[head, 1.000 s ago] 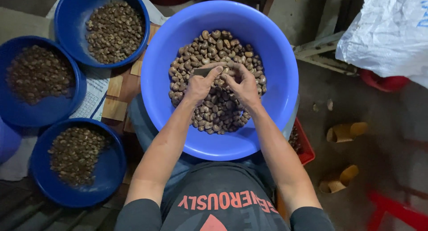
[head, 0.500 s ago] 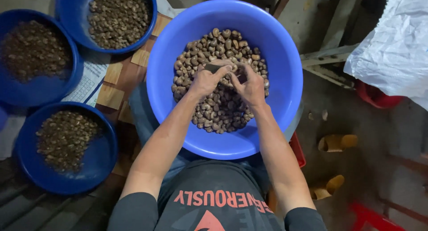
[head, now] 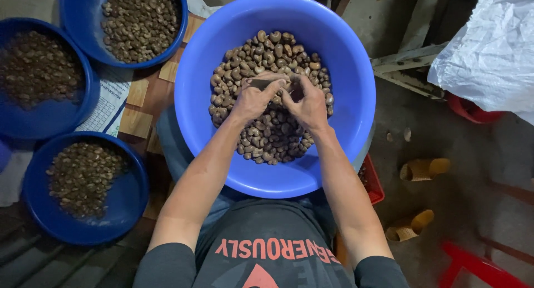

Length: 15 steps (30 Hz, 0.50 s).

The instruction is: The person sits and uses a small knife to peel the outer skin off cashew nuts. They pick up a nut from a large blue basin, carefully remove the skin, and place the peeled nut into a red container to the right.

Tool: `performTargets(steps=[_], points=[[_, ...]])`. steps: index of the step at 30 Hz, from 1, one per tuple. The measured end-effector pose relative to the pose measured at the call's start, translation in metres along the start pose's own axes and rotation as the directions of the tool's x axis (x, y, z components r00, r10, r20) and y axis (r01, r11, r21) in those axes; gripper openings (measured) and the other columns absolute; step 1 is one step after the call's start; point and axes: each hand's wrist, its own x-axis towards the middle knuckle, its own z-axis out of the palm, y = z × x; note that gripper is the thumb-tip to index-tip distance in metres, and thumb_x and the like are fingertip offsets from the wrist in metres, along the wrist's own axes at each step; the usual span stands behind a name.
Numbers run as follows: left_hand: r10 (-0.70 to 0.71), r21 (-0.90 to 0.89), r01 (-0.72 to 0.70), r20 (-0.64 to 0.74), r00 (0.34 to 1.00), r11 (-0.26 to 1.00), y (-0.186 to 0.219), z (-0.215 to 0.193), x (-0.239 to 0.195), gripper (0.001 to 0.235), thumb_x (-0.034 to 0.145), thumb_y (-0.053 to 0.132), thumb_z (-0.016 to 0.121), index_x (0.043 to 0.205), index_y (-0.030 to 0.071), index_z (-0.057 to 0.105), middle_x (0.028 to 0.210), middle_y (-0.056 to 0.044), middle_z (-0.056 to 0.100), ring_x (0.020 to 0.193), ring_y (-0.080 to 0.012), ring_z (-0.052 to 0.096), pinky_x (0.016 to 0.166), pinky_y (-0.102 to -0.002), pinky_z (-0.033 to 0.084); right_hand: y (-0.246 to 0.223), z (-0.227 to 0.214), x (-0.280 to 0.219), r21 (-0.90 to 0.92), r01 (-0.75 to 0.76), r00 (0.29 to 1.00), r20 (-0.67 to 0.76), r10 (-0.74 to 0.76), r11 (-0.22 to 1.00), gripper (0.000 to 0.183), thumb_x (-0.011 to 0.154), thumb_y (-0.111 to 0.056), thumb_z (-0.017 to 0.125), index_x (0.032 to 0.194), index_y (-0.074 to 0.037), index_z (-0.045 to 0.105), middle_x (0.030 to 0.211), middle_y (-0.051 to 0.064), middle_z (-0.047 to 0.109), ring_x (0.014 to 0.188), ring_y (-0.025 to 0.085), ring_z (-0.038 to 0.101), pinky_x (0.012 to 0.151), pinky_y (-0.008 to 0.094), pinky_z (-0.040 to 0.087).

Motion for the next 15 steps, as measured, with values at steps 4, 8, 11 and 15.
performTargets(steps=[4, 8, 11, 15], points=[[-0.04, -0.015, 0.038, -0.167, 0.985, 0.999, 0.006, 0.002, -0.002, 0.028, 0.107, 0.039, 0.073, 0.12, 0.016, 0.082, 0.109, -0.014, 0.081, 0.102, -0.0274, 0.078, 0.095, -0.051, 0.063, -0.01, -0.006, 0.002, 0.185, -0.178, 0.982, 0.098, 0.162, 0.966, 0.029, 0.093, -0.018, 0.079, 0.119, -0.007, 0.07, 0.092, 0.017, 0.077, 0.08, 0.03, 0.076, 0.067, 0.041, 0.061], [0.01, -0.055, -0.016, -0.1, 0.995, 0.998, 0.031, 0.004, -0.004, 0.031, 0.109, 0.036, 0.071, 0.125, 0.011, 0.079, 0.118, -0.02, 0.077, 0.114, -0.0417, 0.072, 0.1, -0.061, 0.059, -0.02, -0.007, 0.003, 0.613, -0.409, 0.913, 0.272, 0.305, 0.676, 0.038, 0.101, -0.018, 0.067, 0.131, 0.004, 0.06, 0.107, 0.023, 0.074, 0.091, 0.025, 0.074, 0.08, 0.041, 0.066], [0.005, -0.066, -0.012, -0.108, 0.994, 0.998, 0.027, 0.005, -0.003, 0.029, 0.108, 0.034, 0.072, 0.124, 0.011, 0.079, 0.117, -0.021, 0.078, 0.114, -0.0411, 0.073, 0.101, -0.061, 0.059, -0.019, -0.008, 0.003, 0.738, -0.445, 0.893, 0.328, 0.308, 0.507, 0.047, 0.099, -0.019, 0.069, 0.135, 0.008, 0.055, 0.112, 0.024, 0.072, 0.093, 0.027, 0.075, 0.082, 0.042, 0.066], [0.044, -0.098, -0.058, -0.137, 0.99, 0.994, 0.025, 0.003, -0.006, 0.025, 0.108, 0.03, 0.073, 0.122, 0.011, 0.08, 0.106, -0.021, 0.08, 0.104, -0.0379, 0.077, 0.091, -0.054, 0.063, -0.011, -0.004, 0.002, 0.792, -0.442, 0.894, 0.349, 0.282, 0.421, 0.047, 0.097, -0.015, 0.069, 0.135, 0.009, 0.054, 0.109, 0.024, 0.073, 0.09, 0.028, 0.077, 0.077, 0.041, 0.067]])
